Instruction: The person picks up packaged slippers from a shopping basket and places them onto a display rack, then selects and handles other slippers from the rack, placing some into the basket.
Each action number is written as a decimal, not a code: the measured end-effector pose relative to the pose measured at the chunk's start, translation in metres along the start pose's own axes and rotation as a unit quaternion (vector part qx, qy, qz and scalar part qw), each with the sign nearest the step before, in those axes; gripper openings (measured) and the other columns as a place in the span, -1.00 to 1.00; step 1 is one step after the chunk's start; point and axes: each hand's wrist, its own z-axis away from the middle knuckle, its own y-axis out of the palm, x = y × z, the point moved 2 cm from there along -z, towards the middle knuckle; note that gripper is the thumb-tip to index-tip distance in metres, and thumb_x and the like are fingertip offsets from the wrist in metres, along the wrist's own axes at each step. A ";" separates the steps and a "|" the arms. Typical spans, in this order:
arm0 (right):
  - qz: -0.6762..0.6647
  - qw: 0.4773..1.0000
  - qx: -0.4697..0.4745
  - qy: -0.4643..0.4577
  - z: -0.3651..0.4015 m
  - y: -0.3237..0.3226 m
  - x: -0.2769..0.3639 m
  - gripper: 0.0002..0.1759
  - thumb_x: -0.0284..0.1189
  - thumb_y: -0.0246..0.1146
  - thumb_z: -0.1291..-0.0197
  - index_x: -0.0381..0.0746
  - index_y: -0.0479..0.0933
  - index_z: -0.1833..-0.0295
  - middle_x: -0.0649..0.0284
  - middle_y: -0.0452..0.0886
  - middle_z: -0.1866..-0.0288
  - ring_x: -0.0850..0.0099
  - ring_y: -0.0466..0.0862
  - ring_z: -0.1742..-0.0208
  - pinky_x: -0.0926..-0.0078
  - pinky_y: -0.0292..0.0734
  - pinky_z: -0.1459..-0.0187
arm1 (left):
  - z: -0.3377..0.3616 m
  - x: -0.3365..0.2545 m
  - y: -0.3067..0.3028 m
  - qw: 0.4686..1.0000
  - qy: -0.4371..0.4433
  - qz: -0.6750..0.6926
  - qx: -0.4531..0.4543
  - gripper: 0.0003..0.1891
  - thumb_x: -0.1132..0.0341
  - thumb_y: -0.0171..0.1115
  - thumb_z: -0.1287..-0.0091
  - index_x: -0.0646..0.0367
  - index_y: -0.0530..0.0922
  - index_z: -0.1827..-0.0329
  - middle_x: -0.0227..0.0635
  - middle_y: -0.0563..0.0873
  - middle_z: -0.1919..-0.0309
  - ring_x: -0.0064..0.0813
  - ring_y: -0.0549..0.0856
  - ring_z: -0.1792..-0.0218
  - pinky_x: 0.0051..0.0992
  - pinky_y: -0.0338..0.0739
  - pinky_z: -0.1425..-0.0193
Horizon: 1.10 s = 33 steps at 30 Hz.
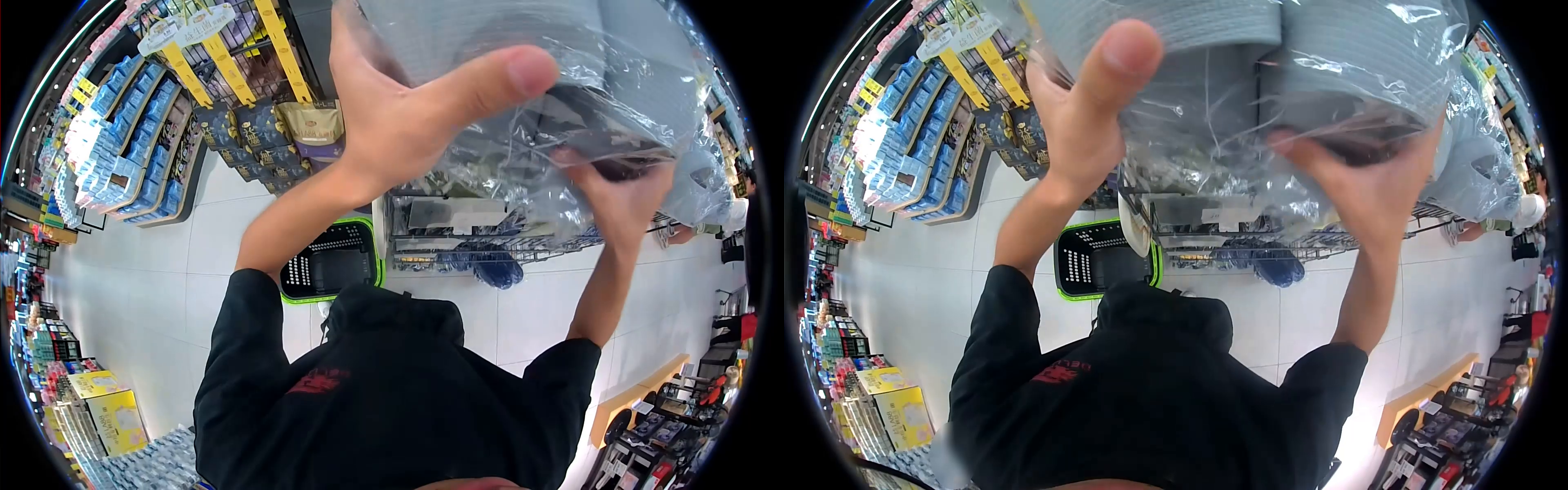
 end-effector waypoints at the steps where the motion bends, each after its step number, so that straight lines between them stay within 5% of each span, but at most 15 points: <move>1: -0.008 0.999 0.013 0.045 -0.001 0.004 -0.012 -0.23 -0.51 0.65 0.23 -0.42 0.47 -0.16 0.10 0.68 0.00 0.37 0.71 0.10 0.45 0.64 0.01 | -0.001 0.005 -0.003 0.999 0.009 0.032 0.026 -0.14 0.16 0.66 0.02 0.41 0.39 -0.28 -0.12 0.66 -0.03 -0.39 0.68 0.00 -0.40 0.60 -0.11; 3: -0.016 0.999 -0.005 0.049 -0.010 0.017 -0.019 -0.54 -0.60 0.60 0.16 -0.42 0.61 0.08 0.17 0.72 0.20 0.42 0.71 0.18 0.45 0.63 0.04 | -0.001 0.017 -0.005 0.996 0.045 0.071 0.011 -0.16 0.16 0.64 0.00 0.41 0.39 -0.27 -0.13 0.67 -0.01 -0.40 0.69 0.02 -0.41 0.60 -0.10; 5: -0.020 0.999 -0.005 0.030 -0.009 0.023 -0.034 -0.51 -0.59 0.60 0.17 -0.42 0.61 0.06 0.18 0.72 0.19 0.42 0.71 0.18 0.45 0.63 0.05 | 0.002 0.036 -0.022 0.991 0.083 0.108 -0.003 -0.18 0.17 0.62 -0.01 0.42 0.40 -0.26 -0.14 0.67 0.00 -0.41 0.69 0.03 -0.42 0.60 -0.08; 7: 0.001 0.999 0.046 0.028 -0.002 0.022 -0.048 -0.48 -0.57 0.61 0.17 -0.38 0.60 0.02 0.16 0.71 0.10 0.41 0.70 0.13 0.45 0.61 0.04 | 0.017 0.066 -0.051 0.962 0.079 -0.256 0.053 -0.18 -0.31 0.14 -0.31 0.22 0.38 -0.37 -0.25 0.63 -0.16 -0.23 0.68 -0.05 -0.19 0.52 -0.26; 8: 0.001 0.998 0.048 0.029 0.005 0.020 -0.056 -0.48 -0.57 0.61 0.17 -0.38 0.60 0.02 0.16 0.71 0.10 0.41 0.70 0.13 0.45 0.61 0.04 | 0.020 0.070 -0.051 0.962 0.077 -0.256 0.051 -0.18 -0.31 0.14 -0.31 0.22 0.38 -0.37 -0.25 0.63 -0.16 -0.23 0.68 -0.05 -0.19 0.52 -0.26; 10: 0.082 0.993 0.039 -0.072 0.016 0.018 -0.064 -0.43 -0.54 0.62 0.19 -0.38 0.59 -0.02 0.13 0.69 0.05 0.36 0.69 0.07 0.37 0.59 -0.01 | 0.024 0.073 -0.048 0.955 0.214 -0.205 -0.015 -0.13 -0.20 0.56 0.03 0.24 0.42 -0.18 -0.18 0.61 -0.06 -0.26 0.65 -0.07 -0.35 0.51 -0.19; 16: 0.267 0.953 0.121 -0.079 0.049 0.019 -0.067 -0.48 -0.37 0.63 0.19 -0.31 0.63 0.08 0.17 0.70 0.16 0.34 0.67 0.08 0.33 0.54 -0.02 | 0.038 0.084 -0.074 0.779 0.129 -0.590 0.168 0.11 -0.12 0.73 0.35 0.36 0.32 -0.21 -0.05 0.52 -0.10 -0.05 0.65 -0.01 -0.25 0.53 -0.12; 17: 0.185 0.973 0.129 0.044 0.043 0.022 -0.052 -0.49 -0.36 0.64 0.21 -0.31 0.65 0.11 0.17 0.71 0.17 0.37 0.67 0.09 0.33 0.54 0.01 | 0.034 0.089 -0.079 0.867 0.056 -0.467 0.163 0.14 -0.15 0.71 0.36 0.36 0.31 -0.23 -0.04 0.60 -0.03 -0.08 0.65 0.04 -0.20 0.51 -0.05; 18: 0.098 0.972 0.134 0.164 0.037 0.020 -0.041 -0.50 -0.36 0.65 0.23 -0.32 0.66 0.14 0.18 0.71 0.18 0.39 0.67 0.10 0.33 0.55 0.03 | 0.036 0.086 -0.076 0.868 0.057 -0.465 0.165 0.14 -0.15 0.71 0.36 0.36 0.31 -0.23 -0.04 0.60 -0.03 -0.08 0.65 0.04 -0.20 0.51 -0.05; 20: 0.065 0.972 0.171 0.149 0.035 0.008 -0.033 -0.55 -0.35 0.65 0.21 -0.30 0.68 0.19 0.21 0.73 0.31 0.40 0.72 0.20 0.43 0.57 0.05 | 0.030 0.062 -0.061 0.905 -0.039 -0.393 0.156 0.06 -0.16 0.69 0.36 0.36 0.42 -0.17 -0.04 0.66 0.05 -0.10 0.66 0.08 -0.19 0.47 -0.01; 22: -0.096 0.980 0.091 0.150 0.041 -0.007 -0.033 -0.27 -0.31 0.71 0.29 -0.39 0.57 -0.03 0.19 0.72 0.20 0.39 0.72 0.19 0.41 0.60 0.04 | 0.031 0.051 -0.059 0.870 -0.023 -0.442 0.219 -0.02 -0.18 0.69 0.35 0.37 0.53 -0.07 -0.03 0.69 0.08 -0.11 0.67 0.07 -0.21 0.50 -0.07; 24: -0.008 0.976 0.158 0.147 0.038 -0.020 -0.038 -0.03 -0.30 0.74 0.37 -0.46 0.41 -0.17 0.15 0.69 0.09 0.36 0.72 0.14 0.38 0.61 0.01 | 0.039 0.052 -0.064 0.872 -0.010 -0.434 0.226 -0.11 -0.18 0.69 0.33 0.38 0.60 0.05 -0.04 0.69 0.05 -0.13 0.69 0.05 -0.25 0.50 -0.19; 27: -0.032 0.973 0.118 0.194 0.031 -0.013 -0.030 0.56 -0.19 0.75 0.42 -0.49 -0.17 -0.56 -0.06 0.42 -0.30 0.19 0.50 -0.29 0.31 0.45 -0.27 | 0.032 0.031 -0.051 0.919 -0.035 -0.339 0.200 0.00 -0.18 0.70 0.33 0.39 0.50 -0.07 -0.04 0.65 0.01 -0.18 0.66 -0.04 -0.28 0.48 -0.25; 31: -0.041 0.967 0.124 0.220 0.030 -0.008 -0.036 0.53 -0.28 0.75 0.45 -0.49 -0.15 -0.55 -0.08 0.37 -0.34 0.17 0.48 -0.32 0.32 0.45 -0.27 | 0.031 0.031 -0.065 0.946 0.112 -0.266 0.149 0.16 -0.07 0.75 0.31 0.37 0.23 -0.26 0.01 0.61 -0.01 -0.24 0.67 -0.05 -0.29 0.56 -0.14; 33: -0.087 0.988 0.020 0.127 0.033 -0.003 -0.032 0.00 -0.42 0.70 0.37 -0.47 0.33 -0.23 0.04 0.67 0.08 0.29 0.71 0.07 0.37 0.60 -0.04 | 0.028 0.032 -0.057 0.952 0.099 -0.255 0.138 0.12 -0.05 0.75 0.28 0.38 0.25 -0.26 0.01 0.62 -0.01 -0.24 0.68 -0.03 -0.31 0.57 -0.13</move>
